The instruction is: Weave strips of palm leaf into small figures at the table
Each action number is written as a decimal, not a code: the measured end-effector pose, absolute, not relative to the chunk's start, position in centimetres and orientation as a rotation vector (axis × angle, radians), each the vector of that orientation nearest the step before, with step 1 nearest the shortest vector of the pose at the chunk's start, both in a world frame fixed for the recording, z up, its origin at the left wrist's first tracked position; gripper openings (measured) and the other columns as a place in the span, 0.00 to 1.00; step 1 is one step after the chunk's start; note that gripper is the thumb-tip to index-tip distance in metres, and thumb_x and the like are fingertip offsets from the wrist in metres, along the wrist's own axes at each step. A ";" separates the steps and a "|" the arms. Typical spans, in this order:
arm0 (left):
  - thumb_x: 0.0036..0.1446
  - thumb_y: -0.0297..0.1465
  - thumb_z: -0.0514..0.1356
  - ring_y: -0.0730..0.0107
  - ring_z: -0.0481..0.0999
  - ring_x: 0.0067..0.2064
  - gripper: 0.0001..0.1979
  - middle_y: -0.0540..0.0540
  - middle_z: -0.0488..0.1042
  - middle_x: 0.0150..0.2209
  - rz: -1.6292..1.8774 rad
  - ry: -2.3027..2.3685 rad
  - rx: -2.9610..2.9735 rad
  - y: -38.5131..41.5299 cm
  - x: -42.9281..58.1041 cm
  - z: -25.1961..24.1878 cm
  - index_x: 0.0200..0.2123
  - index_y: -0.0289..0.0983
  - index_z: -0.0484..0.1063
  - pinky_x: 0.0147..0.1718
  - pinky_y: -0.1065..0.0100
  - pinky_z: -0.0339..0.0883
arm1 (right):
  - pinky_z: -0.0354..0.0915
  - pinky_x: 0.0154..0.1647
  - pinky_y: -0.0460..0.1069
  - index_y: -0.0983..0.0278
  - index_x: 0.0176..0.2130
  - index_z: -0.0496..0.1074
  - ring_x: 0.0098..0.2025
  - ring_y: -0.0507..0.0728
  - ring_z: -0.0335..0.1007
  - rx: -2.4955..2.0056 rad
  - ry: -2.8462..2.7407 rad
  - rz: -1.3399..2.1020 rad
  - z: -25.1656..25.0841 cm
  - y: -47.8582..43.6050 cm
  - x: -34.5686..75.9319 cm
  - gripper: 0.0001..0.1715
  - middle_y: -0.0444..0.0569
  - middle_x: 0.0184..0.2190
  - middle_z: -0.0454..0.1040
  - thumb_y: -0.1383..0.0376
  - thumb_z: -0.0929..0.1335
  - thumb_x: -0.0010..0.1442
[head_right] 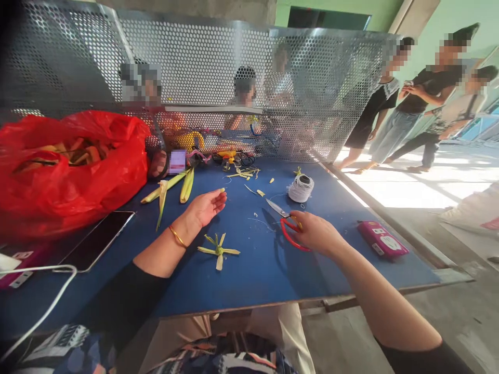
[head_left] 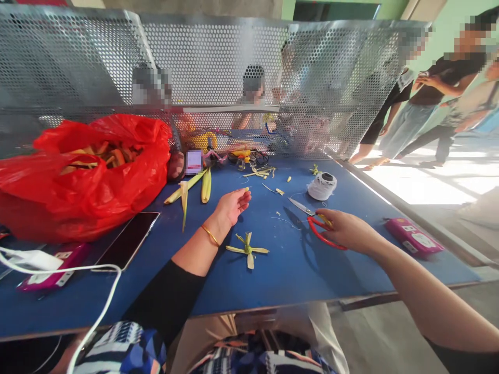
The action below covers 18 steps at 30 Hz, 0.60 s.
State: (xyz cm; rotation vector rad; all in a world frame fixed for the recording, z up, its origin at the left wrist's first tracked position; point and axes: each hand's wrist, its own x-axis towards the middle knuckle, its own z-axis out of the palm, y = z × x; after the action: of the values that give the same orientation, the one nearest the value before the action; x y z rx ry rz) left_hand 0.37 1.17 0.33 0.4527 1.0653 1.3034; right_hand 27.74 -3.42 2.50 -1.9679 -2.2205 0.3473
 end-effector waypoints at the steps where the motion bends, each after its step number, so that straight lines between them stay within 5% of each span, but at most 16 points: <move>1: 0.51 0.25 0.65 0.78 0.74 0.26 0.06 0.50 0.74 0.25 1.307 1.058 0.461 1.1 0.4 0.3 0.25 0.35 0.71 0.31 0.73 0.65 | 0.64 0.31 0.50 0.62 0.48 0.74 0.34 0.60 0.73 -1.967 -2.226 0.250 2.4 -3.4 27.7 0.26 0.50 0.35 0.78 0.62 0.69 0.47; 7: 0.52 0.24 0.64 0.78 0.73 0.25 0.06 0.50 0.74 0.24 1.294 0.998 0.444 0.8 1.0 0.0 0.25 0.35 0.71 0.28 0.75 0.65 | 0.67 0.36 0.50 0.63 0.56 0.66 0.34 0.57 0.72 -1.566 -1.999 0.726 0.0 -3.0 25.8 0.42 0.45 0.32 0.75 0.53 0.73 0.43; 18: 0.62 0.21 0.52 0.76 0.77 0.29 0.16 0.47 0.76 0.25 1.287 0.833 0.308 1.3 1.4 -0.2 0.24 0.34 0.72 0.37 0.71 0.72 | 0.65 0.37 0.50 0.64 0.49 0.70 0.32 0.55 0.67 -1.432 -1.993 0.715 -0.9 -3.1 19.9 0.32 0.45 0.32 0.74 0.52 0.72 0.46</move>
State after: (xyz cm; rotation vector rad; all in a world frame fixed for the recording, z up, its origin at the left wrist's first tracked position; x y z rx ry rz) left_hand 1.42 1.29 -0.17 0.3077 0.8328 1.2869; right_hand 19.85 -3.14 -0.92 -1.4318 -1.9927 0.7151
